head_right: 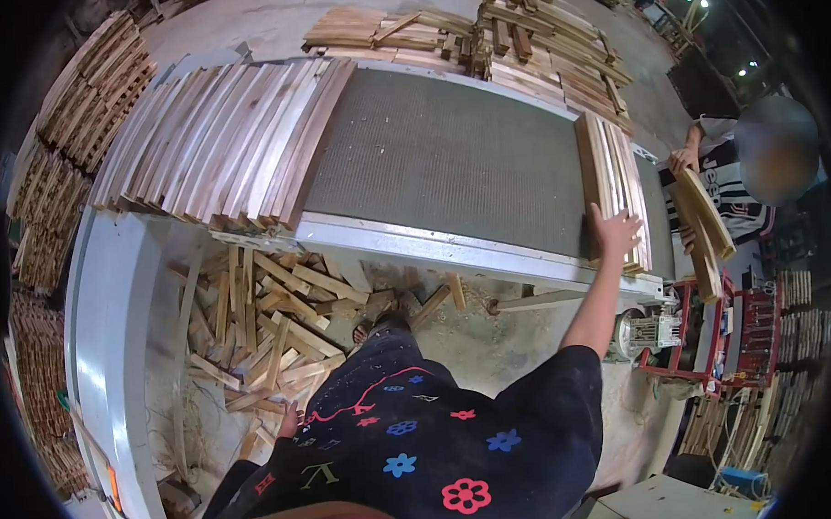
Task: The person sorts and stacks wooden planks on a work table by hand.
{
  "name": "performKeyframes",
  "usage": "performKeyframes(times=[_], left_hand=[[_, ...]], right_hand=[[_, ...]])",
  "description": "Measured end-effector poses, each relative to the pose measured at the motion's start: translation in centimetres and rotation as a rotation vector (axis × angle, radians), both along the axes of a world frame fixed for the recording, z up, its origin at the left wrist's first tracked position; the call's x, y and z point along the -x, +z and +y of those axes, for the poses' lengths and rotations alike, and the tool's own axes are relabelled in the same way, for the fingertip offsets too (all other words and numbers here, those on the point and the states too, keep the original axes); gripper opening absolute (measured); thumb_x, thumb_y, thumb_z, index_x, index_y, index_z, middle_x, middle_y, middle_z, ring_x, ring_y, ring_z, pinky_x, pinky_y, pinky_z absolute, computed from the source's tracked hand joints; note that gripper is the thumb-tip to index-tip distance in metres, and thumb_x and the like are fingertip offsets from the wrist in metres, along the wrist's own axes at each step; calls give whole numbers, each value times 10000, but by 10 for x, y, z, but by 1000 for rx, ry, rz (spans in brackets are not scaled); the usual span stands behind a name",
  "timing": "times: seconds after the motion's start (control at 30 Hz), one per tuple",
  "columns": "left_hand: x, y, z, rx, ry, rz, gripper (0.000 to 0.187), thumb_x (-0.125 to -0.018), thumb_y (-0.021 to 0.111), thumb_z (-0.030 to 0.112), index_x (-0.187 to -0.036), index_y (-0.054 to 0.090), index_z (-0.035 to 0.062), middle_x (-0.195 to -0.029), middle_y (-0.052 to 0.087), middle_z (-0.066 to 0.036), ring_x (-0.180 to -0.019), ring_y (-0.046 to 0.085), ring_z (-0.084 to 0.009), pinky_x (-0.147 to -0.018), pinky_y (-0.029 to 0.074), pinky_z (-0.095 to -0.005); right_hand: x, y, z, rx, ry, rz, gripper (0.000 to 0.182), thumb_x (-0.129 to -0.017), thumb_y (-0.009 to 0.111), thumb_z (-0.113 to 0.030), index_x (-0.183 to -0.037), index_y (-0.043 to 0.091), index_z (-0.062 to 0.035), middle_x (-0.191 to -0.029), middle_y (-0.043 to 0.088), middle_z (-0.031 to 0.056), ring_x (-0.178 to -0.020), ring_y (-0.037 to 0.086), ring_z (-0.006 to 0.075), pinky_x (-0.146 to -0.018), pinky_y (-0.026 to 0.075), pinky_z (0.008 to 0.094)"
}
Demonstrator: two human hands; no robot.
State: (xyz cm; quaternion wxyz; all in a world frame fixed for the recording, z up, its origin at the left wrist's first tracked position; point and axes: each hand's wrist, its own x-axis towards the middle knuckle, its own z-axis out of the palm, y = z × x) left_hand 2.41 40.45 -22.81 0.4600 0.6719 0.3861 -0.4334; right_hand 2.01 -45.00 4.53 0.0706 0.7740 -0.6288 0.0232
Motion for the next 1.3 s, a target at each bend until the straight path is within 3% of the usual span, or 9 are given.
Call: performKeyframes(times=[0.07, 0.13, 0.27, 0.53, 0.77, 0.87, 0.93, 1.03, 1.3], left_hand=[[8, -56, 35, 107, -175, 89, 730, -890, 513, 663, -1305, 536, 63, -1014, 649, -42, -847, 568, -188, -779, 433, -428], [-11, 11, -7, 112, -284, 41, 656, -935, 512, 586, -1271, 563, 25, -960, 681, -59, -848, 605, -176, -800, 463, -392], [-40, -7, -43, 168, -235, -58, 606, -965, 509, 523, -1234, 582, -15, -918, 695, -84, -807, 632, -173, -755, 498, -317], [-107, 41, -128, 322, -496, -157, 607, -939, 489, 626, -1170, 619, 80, -897, 637, -39, -710, 553, -128, -611, 435, -271], [-139, 126, -282, 736, -828, -368, 626, -1030, 383, 515, -1446, 455, 53, -1452, 483, -67, -1305, 464, -142, -1104, 314, -277], [-136, 179, -353, 1096, -776, -258, 735, -1019, 301, 592, -1500, 347, 39, -1501, 436, -76, -1381, 413, -183, -1133, 317, -352], [-119, 134, -403, 1256, -324, -191, 784, -981, 291, 665, -1470, 398, 61, -1447, 488, -75, -1325, 465, -200, -1110, 355, -374], [-111, 193, -401, 1481, 129, -68, 928, -853, 280, 834, -1418, 464, 121, -1346, 557, -85, -1242, 524, -237, -1065, 413, -410], [-130, 222, -355, 1291, 162, -140, 833, -945, 232, 738, -1457, 426, 110, -1308, 587, -102, -1121, 621, -203, -936, 529, -387]], right_hand=[[4, -7, -4, 12, 54, -64, 966, -827, 523, -726, -1459, 369, -12, -1522, 329, 249, -1452, 241, 382, -1129, 260, 585], [4, -24, -13, 87, 108, -65, 967, -825, 530, -721, -1426, 393, 23, -1496, 363, 257, -1435, 273, 385, -1116, 282, 583], [-19, -9, 29, 260, 116, -42, 737, -775, 690, -580, -1150, 535, 35, -1186, 595, 231, -1107, 593, 394, -944, 486, 489], [3, -3, -15, -124, 171, -358, 915, -682, 782, -594, -1195, 554, 129, -1102, 634, 348, -1064, 619, 473, -919, 512, 474], [2, 36, 220, -213, 471, -422, 881, -702, 783, -426, -1350, 442, 65, -1245, 535, 280, -1132, 556, 435, -987, 447, 468], [-18, 44, 320, -276, 549, -384, 865, -711, 792, -426, -1337, 446, 60, -1250, 531, 275, -1166, 532, 429, -990, 432, 456], [-33, 28, 373, -170, 551, -373, 891, -720, 789, -449, -1358, 422, 53, -1267, 524, 272, -1190, 512, 436, -1003, 415, 481], [-40, 19, 399, -354, 739, -616, 830, -789, 733, -511, -1348, 428, 21, -1254, 522, 247, -1154, 512, 428, -958, 420, 493], [-68, -5, 369, -542, 867, -748, 426, -943, 634, -388, -866, 552, 23, -805, 561, 103, -722, 516, 200, -700, 442, 337]])
